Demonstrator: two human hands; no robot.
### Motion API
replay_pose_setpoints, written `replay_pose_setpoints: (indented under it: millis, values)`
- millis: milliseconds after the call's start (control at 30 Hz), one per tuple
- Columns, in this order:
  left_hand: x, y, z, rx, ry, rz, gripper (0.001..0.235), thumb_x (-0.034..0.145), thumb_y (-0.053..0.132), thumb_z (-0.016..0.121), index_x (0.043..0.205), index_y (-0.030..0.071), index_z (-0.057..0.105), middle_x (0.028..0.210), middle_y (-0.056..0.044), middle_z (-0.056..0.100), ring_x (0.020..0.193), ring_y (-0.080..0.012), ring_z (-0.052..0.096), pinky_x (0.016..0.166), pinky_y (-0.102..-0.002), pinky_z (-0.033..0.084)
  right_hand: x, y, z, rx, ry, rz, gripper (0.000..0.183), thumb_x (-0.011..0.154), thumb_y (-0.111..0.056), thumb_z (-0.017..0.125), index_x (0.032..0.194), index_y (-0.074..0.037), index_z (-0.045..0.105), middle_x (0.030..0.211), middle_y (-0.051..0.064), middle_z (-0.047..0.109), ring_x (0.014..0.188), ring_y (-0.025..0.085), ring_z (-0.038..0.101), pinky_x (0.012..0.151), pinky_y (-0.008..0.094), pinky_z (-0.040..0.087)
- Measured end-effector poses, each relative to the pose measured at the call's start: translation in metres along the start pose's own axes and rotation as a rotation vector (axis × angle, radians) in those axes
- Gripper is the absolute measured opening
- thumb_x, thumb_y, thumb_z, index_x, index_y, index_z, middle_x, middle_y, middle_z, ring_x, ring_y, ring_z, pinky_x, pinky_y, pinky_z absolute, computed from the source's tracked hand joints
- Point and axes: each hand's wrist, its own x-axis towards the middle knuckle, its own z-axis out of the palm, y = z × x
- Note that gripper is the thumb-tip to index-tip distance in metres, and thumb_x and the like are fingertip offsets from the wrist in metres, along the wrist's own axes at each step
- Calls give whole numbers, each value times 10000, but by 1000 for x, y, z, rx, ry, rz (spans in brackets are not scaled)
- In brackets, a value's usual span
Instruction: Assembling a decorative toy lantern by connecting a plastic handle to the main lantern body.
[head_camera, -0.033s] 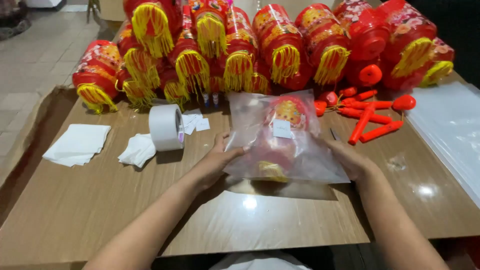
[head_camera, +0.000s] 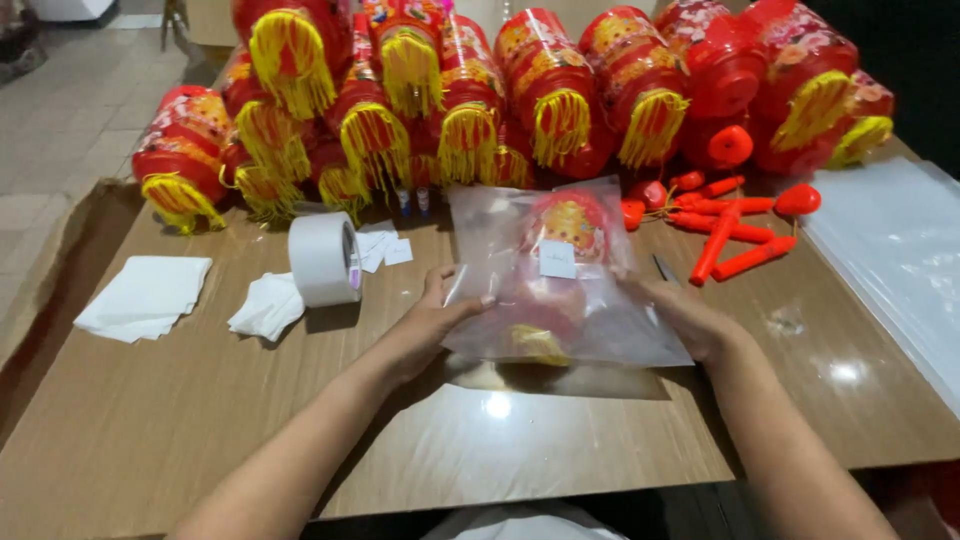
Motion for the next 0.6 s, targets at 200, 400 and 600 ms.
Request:
replay_pose_setpoints:
  millis: [200,400,600]
  values:
    - [6,-21,-5,158,-62,187,887,701,342,730,1480,221,323,1521,-88,479,1308,-220,580,1008,-367,524,-51,6,5,91,-48,-223,593,842,-195,640,1423,-108,562,1271,131,678,1066,286,658,944,395,516]
    - [77,-97,-41,-357,-423,512,1164,650,514,809,1590,142,231,1415,-273,517,1153,-376,608,924,-536,547,-103,8,-54,134,146,-515,443,805,-79,800,1232,-137,698,928,181,751,791,272,749,645,455,634]
    - [13,-45,-2,-139,-532,427,804,935,588,438,1531,83,250,1536,-237,472,1232,-373,601,967,-502,512,-195,11,-171,179,498,-697,417,911,-208,576,1326,-180,538,1323,93,635,1138,255,664,890,383,575]
